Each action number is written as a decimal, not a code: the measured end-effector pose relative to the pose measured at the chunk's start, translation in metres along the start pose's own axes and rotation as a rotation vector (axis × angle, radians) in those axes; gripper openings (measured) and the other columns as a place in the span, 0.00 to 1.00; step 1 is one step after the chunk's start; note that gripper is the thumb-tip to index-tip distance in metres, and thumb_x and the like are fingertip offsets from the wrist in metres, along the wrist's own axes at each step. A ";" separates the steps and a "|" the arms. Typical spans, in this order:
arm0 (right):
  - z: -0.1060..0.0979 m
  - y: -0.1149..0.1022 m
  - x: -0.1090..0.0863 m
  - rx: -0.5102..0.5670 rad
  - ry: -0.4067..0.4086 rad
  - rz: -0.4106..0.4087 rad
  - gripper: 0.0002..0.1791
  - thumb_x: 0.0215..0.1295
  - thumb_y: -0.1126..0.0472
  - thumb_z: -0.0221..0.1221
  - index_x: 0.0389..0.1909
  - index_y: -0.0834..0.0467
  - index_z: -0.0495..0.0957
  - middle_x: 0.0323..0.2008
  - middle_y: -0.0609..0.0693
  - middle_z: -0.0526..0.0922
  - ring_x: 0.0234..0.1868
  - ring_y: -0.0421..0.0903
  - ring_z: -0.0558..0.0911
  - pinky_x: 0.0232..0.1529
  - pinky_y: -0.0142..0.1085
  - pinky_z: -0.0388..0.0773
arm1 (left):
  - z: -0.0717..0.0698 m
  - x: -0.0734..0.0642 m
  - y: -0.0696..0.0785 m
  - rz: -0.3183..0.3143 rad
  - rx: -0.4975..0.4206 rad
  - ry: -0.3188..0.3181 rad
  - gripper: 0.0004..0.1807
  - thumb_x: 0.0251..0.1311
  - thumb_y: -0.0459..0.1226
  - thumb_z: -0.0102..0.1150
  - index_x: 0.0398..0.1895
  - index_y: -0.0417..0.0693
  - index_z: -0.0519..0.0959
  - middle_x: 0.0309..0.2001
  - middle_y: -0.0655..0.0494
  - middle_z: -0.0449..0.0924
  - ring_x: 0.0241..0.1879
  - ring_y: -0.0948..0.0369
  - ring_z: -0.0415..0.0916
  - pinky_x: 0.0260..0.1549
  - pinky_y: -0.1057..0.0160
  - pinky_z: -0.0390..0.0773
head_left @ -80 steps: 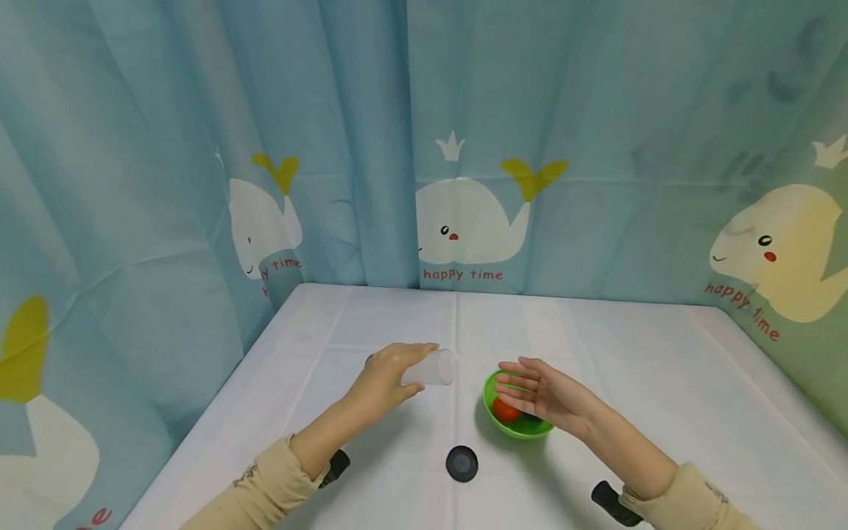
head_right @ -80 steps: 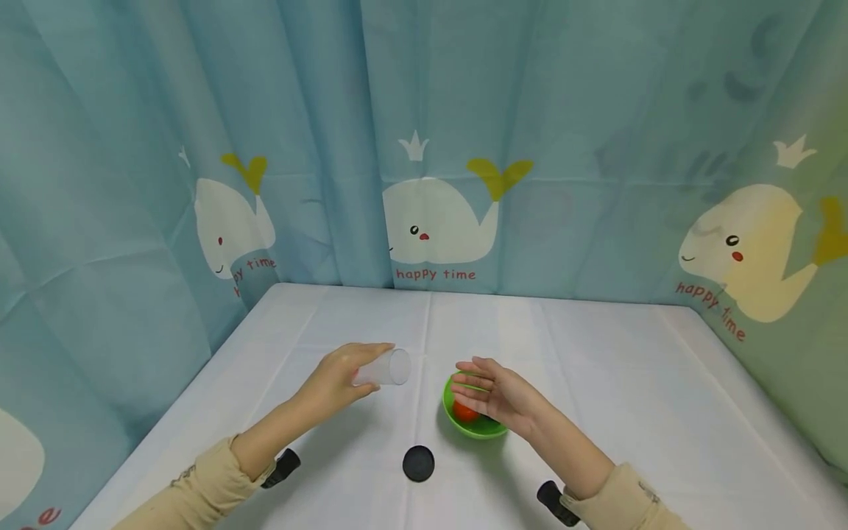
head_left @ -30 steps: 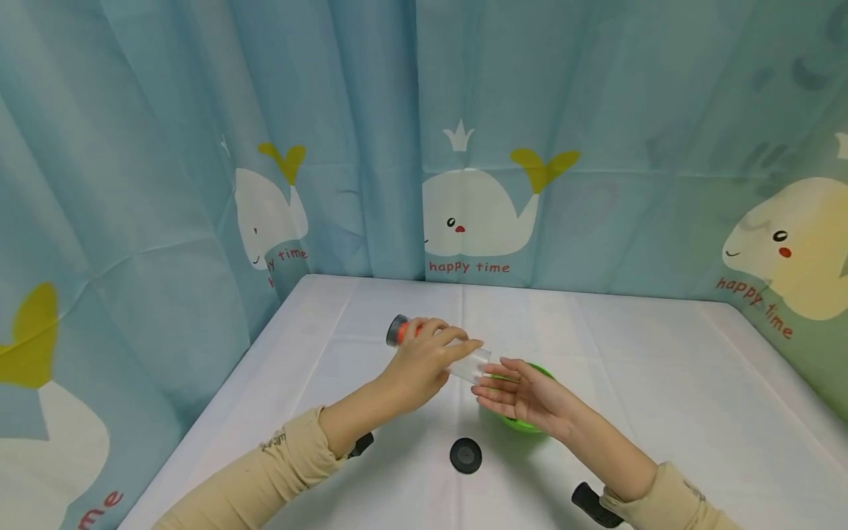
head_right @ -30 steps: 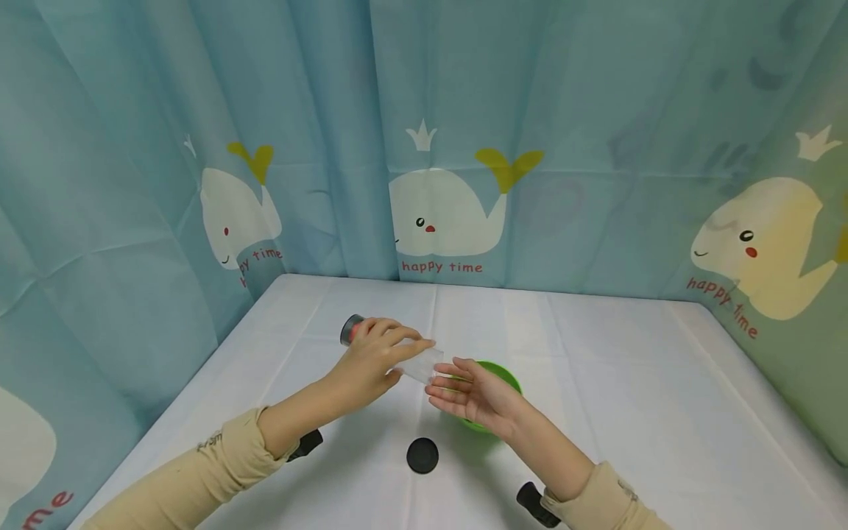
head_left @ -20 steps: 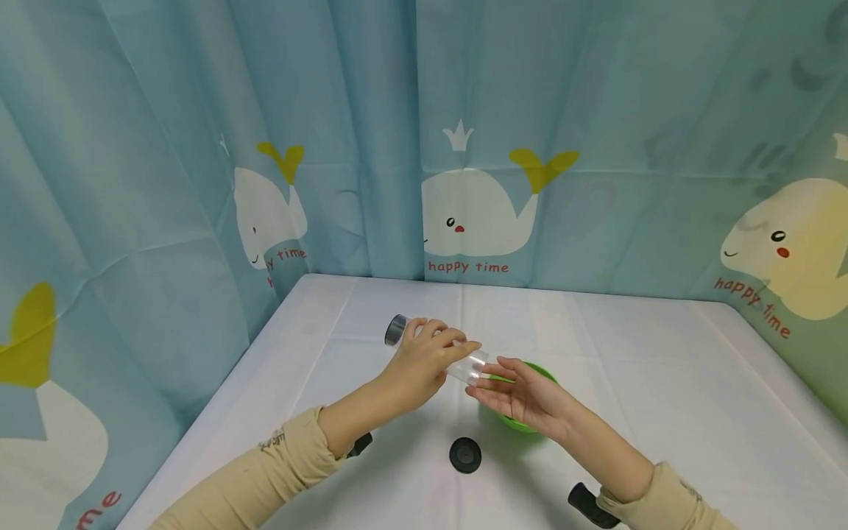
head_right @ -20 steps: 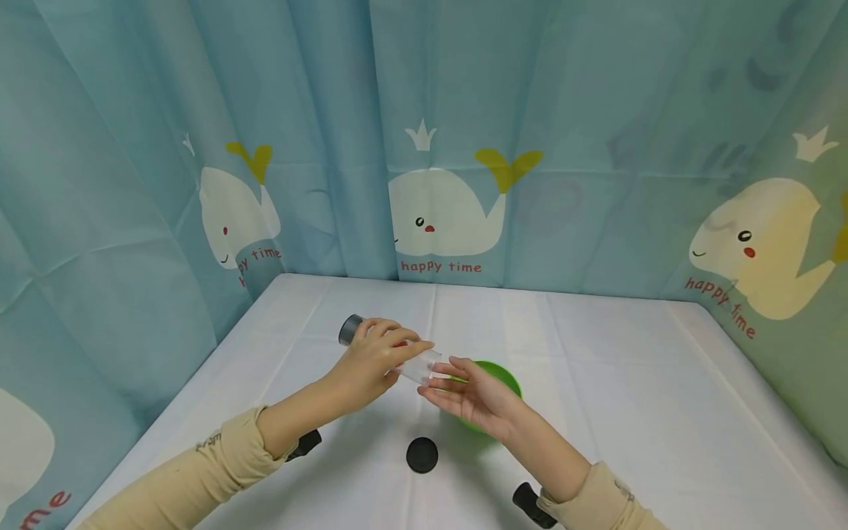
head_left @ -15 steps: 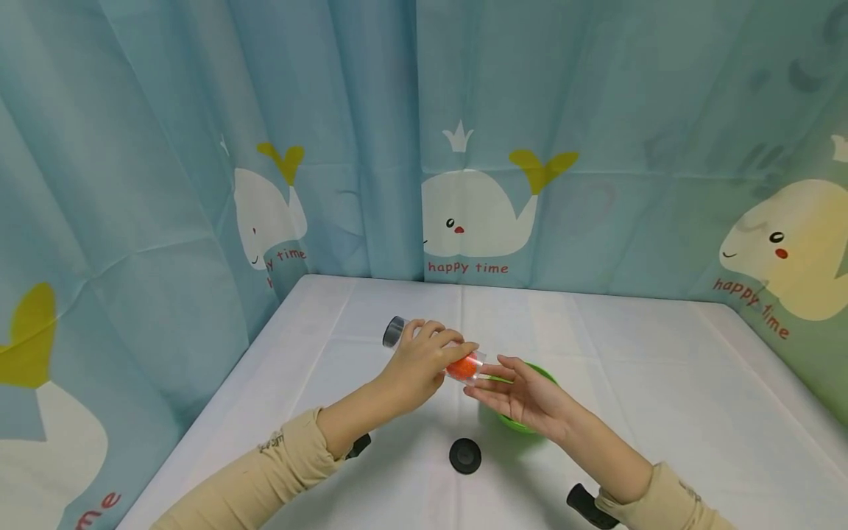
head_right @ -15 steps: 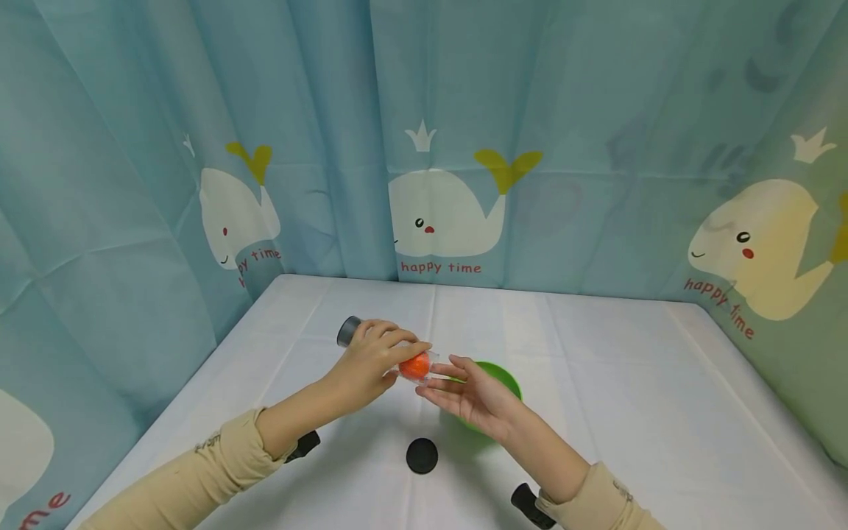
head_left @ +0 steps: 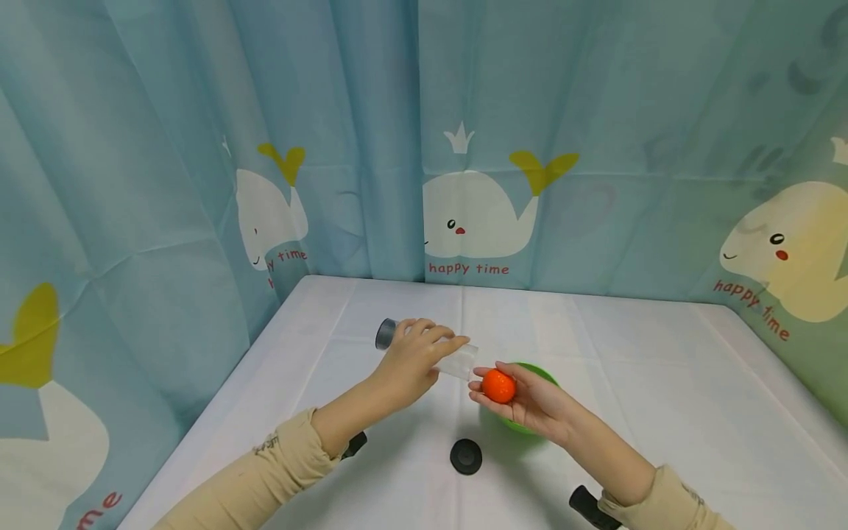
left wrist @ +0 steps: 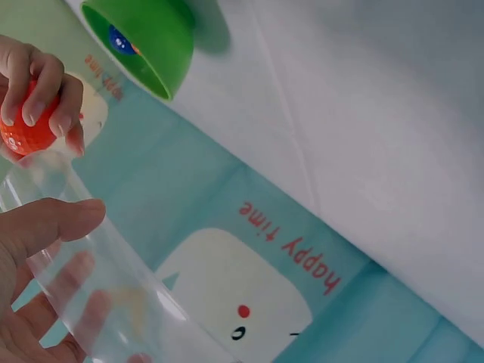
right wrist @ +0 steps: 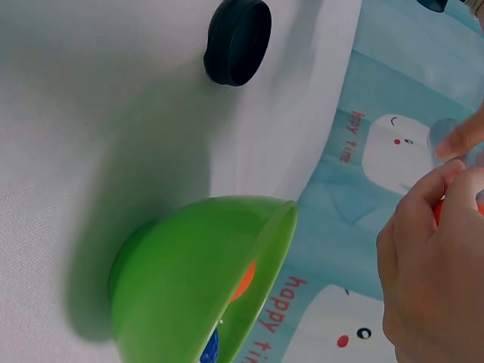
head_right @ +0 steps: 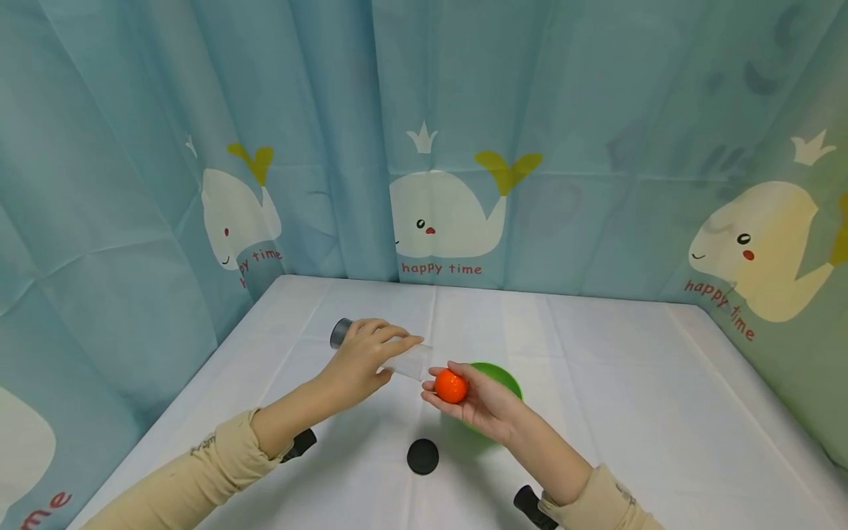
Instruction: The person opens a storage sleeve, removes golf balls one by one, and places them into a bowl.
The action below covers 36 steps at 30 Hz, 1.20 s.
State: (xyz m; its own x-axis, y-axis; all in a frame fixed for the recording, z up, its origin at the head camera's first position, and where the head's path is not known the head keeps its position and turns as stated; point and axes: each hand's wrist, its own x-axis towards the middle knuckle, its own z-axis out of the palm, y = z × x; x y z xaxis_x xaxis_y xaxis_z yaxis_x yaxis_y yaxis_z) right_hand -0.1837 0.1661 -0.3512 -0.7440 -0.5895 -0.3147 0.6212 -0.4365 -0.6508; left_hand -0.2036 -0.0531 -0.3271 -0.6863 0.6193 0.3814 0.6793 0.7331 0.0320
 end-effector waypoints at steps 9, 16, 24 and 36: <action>-0.001 -0.004 -0.003 -0.028 0.022 -0.025 0.28 0.75 0.55 0.41 0.67 0.66 0.47 0.48 0.59 0.71 0.48 0.48 0.81 0.54 0.33 0.76 | 0.001 -0.004 -0.005 -0.017 -0.031 0.014 0.32 0.46 0.28 0.69 0.58 0.56 0.75 0.52 0.55 0.78 0.53 0.53 0.72 0.56 0.46 0.69; -0.004 -0.007 -0.006 0.000 0.030 -0.052 0.23 0.74 0.58 0.39 0.64 0.64 0.51 0.52 0.59 0.66 0.49 0.49 0.79 0.57 0.36 0.75 | 0.003 -0.009 -0.010 -0.037 -0.058 0.035 0.32 0.45 0.30 0.71 0.57 0.53 0.76 0.50 0.54 0.79 0.51 0.54 0.74 0.54 0.48 0.73; -0.005 -0.011 -0.007 -0.075 0.027 -0.097 0.32 0.71 0.63 0.36 0.71 0.66 0.36 0.65 0.60 0.50 0.51 0.50 0.79 0.59 0.37 0.73 | 0.004 -0.013 -0.015 -0.072 -0.112 0.051 0.32 0.44 0.32 0.73 0.58 0.51 0.75 0.50 0.53 0.80 0.50 0.53 0.76 0.49 0.52 0.77; -0.007 -0.014 -0.004 -0.224 0.090 -0.119 0.30 0.71 0.63 0.38 0.70 0.69 0.42 0.66 0.61 0.52 0.51 0.48 0.79 0.59 0.36 0.73 | 0.002 -0.018 -0.023 -0.134 -0.131 0.068 0.34 0.44 0.40 0.74 0.59 0.52 0.75 0.49 0.54 0.82 0.49 0.54 0.76 0.48 0.50 0.76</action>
State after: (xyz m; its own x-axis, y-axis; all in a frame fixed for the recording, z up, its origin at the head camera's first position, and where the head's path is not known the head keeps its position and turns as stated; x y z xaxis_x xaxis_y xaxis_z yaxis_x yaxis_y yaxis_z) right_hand -0.1908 0.1793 -0.3459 -0.8334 -0.4762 -0.2804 0.4656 -0.3317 -0.8205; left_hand -0.2075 -0.0802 -0.3365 -0.7568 0.4950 0.4269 0.6141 0.7622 0.2047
